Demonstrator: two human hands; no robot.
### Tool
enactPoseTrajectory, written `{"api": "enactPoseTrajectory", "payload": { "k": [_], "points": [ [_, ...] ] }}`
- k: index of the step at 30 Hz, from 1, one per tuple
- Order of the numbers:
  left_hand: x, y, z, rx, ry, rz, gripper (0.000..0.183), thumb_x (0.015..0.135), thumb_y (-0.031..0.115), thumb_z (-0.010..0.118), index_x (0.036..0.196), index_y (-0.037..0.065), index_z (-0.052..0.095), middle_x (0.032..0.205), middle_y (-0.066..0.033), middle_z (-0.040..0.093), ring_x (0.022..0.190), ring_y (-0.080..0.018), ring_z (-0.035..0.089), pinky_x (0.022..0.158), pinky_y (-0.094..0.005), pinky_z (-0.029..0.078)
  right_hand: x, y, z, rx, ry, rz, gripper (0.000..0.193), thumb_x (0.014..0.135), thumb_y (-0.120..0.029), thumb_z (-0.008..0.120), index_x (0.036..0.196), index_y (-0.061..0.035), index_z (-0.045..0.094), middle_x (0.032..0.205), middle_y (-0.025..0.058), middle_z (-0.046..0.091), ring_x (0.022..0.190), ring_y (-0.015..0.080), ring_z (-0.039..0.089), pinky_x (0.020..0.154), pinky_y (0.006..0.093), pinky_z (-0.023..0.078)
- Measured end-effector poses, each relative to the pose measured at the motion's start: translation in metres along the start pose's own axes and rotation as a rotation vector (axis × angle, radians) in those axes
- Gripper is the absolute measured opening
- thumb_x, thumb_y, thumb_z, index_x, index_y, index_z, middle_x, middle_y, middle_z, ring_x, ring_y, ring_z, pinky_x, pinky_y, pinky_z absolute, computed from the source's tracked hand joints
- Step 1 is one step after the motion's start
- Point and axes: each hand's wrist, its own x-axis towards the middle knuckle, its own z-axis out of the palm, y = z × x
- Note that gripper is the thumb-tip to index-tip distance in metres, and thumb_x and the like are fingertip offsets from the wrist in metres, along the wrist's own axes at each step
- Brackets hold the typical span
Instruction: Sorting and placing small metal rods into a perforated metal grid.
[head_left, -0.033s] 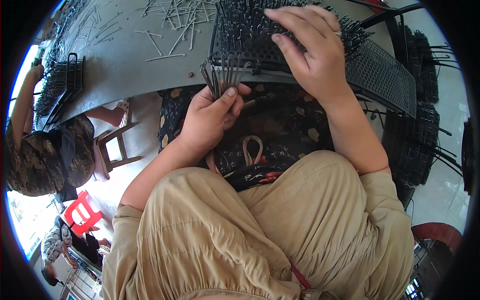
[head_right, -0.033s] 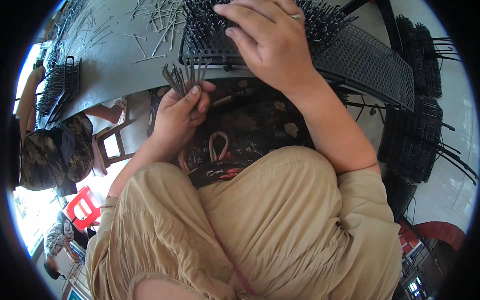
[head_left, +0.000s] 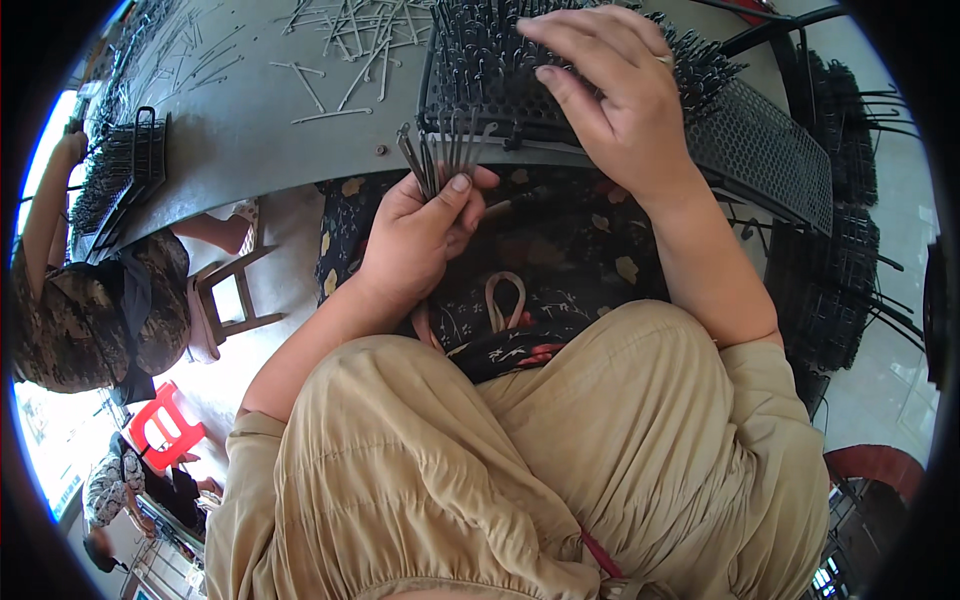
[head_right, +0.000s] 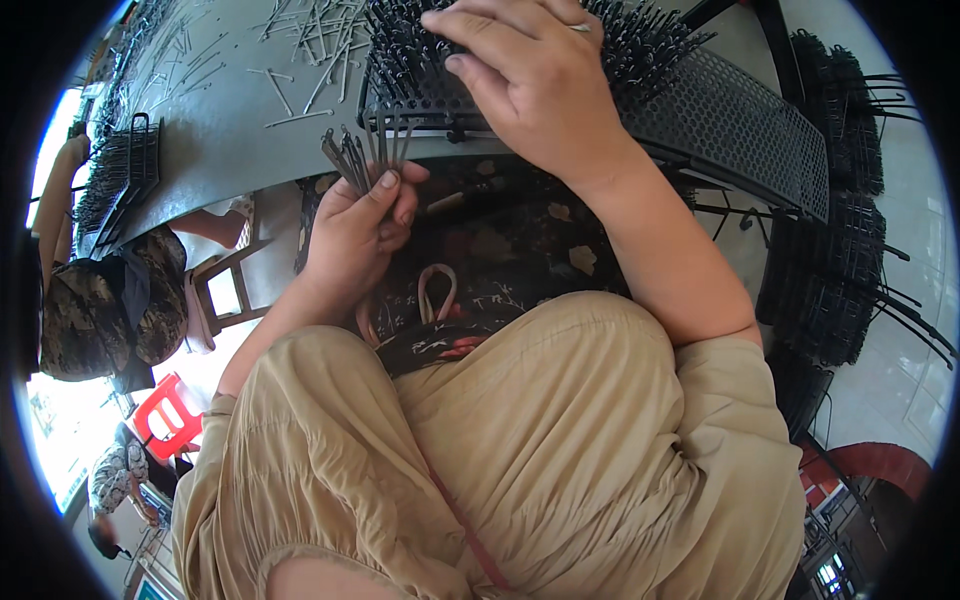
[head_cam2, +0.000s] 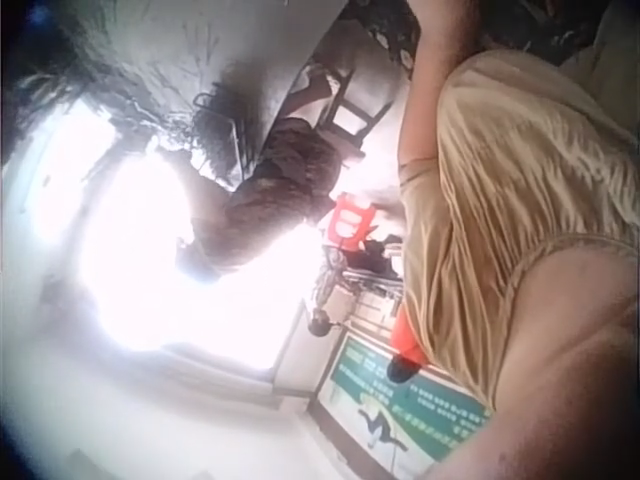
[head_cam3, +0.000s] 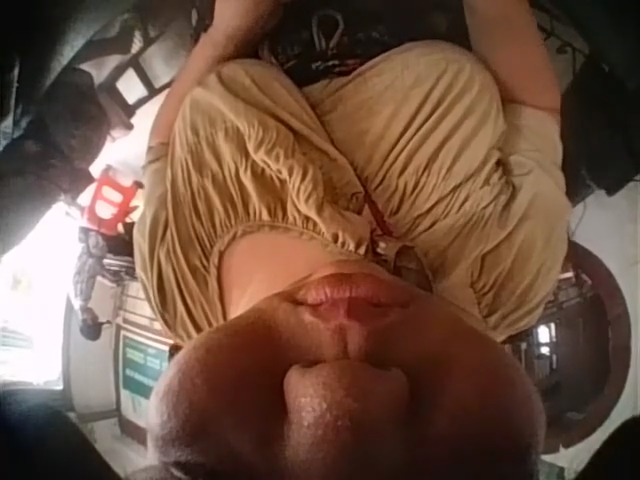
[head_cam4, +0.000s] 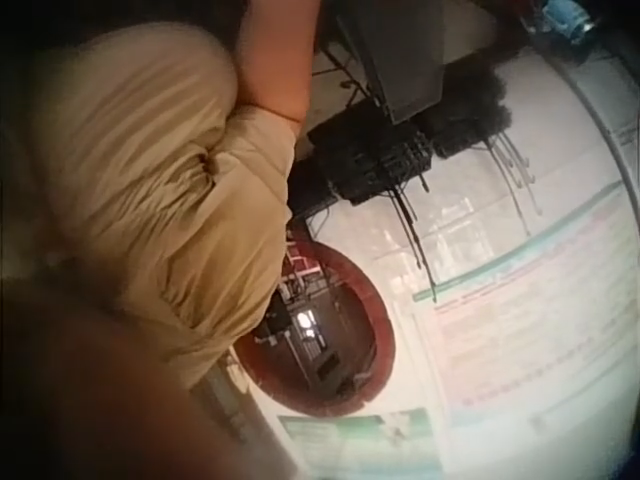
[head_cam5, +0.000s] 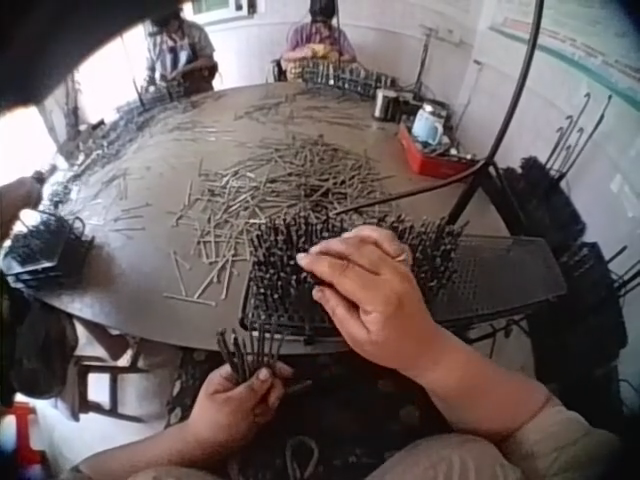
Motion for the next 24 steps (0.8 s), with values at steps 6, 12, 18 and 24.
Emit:
{"api": "enactPoseTrajectory", "payload": {
  "k": [6,12,18,24],
  "points": [
    [-0.003,0.002,-0.001,-0.018,0.041,0.010,0.022,0.101,0.014,0.046,0.110,-0.001,0.058,0.072,-0.0017,0.050,0.054,-0.0049,0.036,0.048,-0.0179,0.029,-0.003,-0.007,-0.002,-0.013,-0.211,-0.015,0.012,0.076,-0.007,0.074,0.088,-0.0100,0.073,0.096,0.0004,0.072,0.105,0.0246,0.064,0.092,0.0370,0.042],
    [-0.005,0.002,0.000,-0.041,0.012,0.013,0.022,0.101,0.014,0.045,0.110,-0.001,0.058,0.071,-0.0015,0.050,0.054,-0.0048,0.035,0.047,-0.0182,0.029,-0.018,-0.010,-0.002,0.171,-0.069,0.066,0.018,0.083,0.000,0.069,0.100,-0.0041,0.071,0.093,0.0053,0.070,0.092,0.0195,0.065,0.084,0.0306,0.048],
    [-0.004,0.003,0.001,-0.251,-0.282,-0.029,0.023,0.101,0.018,0.048,0.109,0.001,0.060,0.073,-0.0017,0.054,0.053,-0.0044,0.035,0.047,-0.0177,0.027,-0.044,-0.039,0.006,1.250,-0.329,0.968,0.025,0.089,0.000,0.064,0.114,0.0010,0.062,0.097,0.0071,0.066,0.087,0.0108,0.062,0.075,0.0236,0.051],
    [-0.003,0.002,0.003,-0.239,-0.235,-0.145,0.022,0.101,0.020,0.049,0.107,0.002,0.061,0.071,-0.0009,0.052,0.053,-0.0041,0.034,0.045,-0.0182,0.025,-0.040,-0.031,-0.001,1.212,-0.153,0.944,0.012,0.088,0.000,0.065,0.099,-0.0003,0.060,0.092,0.0114,0.068,0.074,0.0111,0.062,0.062,0.0208,0.048]
  ]
}}
